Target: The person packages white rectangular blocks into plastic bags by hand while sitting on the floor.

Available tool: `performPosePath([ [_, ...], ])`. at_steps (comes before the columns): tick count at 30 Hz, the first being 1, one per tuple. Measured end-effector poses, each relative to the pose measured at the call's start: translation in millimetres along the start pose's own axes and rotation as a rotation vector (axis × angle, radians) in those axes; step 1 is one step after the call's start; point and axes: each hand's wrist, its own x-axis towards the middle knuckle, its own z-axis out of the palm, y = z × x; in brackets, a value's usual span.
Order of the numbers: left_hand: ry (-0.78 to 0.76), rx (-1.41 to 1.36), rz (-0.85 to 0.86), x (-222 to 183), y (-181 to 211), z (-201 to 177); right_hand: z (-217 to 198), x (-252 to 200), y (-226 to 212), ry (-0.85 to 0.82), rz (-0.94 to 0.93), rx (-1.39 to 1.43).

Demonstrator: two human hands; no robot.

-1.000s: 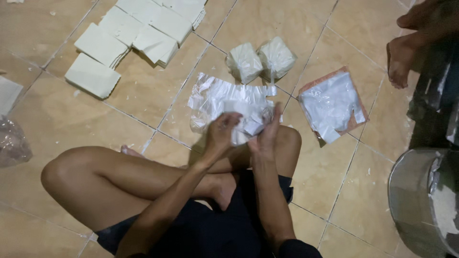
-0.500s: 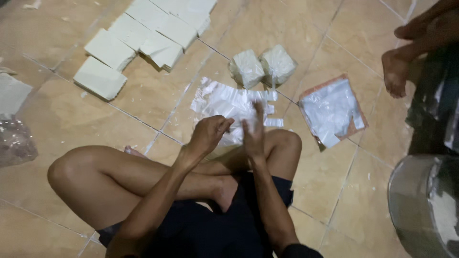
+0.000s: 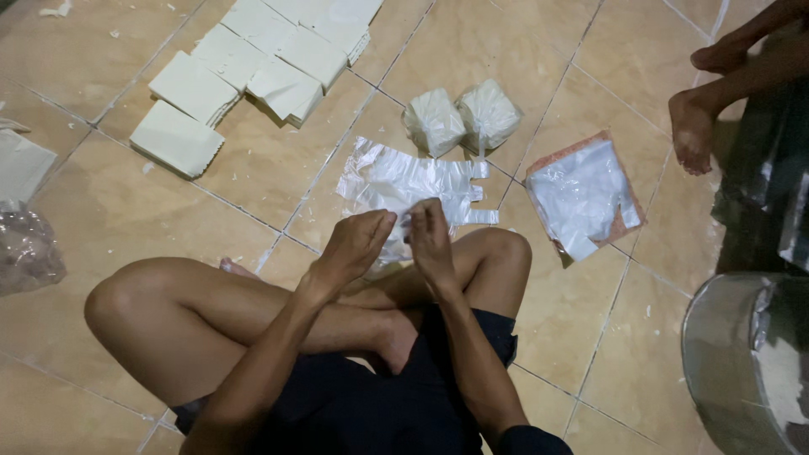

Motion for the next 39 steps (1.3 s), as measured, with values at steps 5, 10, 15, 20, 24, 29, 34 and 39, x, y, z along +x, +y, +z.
performPosePath([
  [5, 0.018, -0.067, 0.008, 1.9, -15.4, 8.9, 5.8, -3.4, -21.7, -0.112, -0.027, -0.071],
  [10, 0.052, -0.305, 0.010, -3.3, 4.2, -1.0, 8.8, -8.4, -34.7, -0.015, -0.015, -0.045],
  [15, 0.087, -0.289, 0.021, -2.0, -8.7, 13.2, 11.2, -7.0, -5.9, 0.041, 0.016, -0.131],
  [20, 0.068, -0.276, -0.008, -6.6, -13.9, 27.0, 1.5, -0.3, 24.1, 0.101, 0.155, -0.210],
  [24, 0.094, -0.237, 0.095, -6.3, -6.9, 24.7, 6.6, -6.3, -2.3, 0.028, 0.042, -0.151],
  [29, 0.279, -0.268, 0.144, -7.7, 9.8, 13.1, 3.3, -9.6, 1.0, -0.091, 0.030, 0.040],
  [34, 0.259, -0.314, 0.206, -10.8, 18.8, 4.4, 0.8, -3.1, -7.3, -0.066, -0.043, 0.159],
  [39, 0.256, -0.632, -0.027, -11.4, 18.0, 2.5, -2.1, -1.3, -18.4, -0.091, -0.169, 0.073],
])
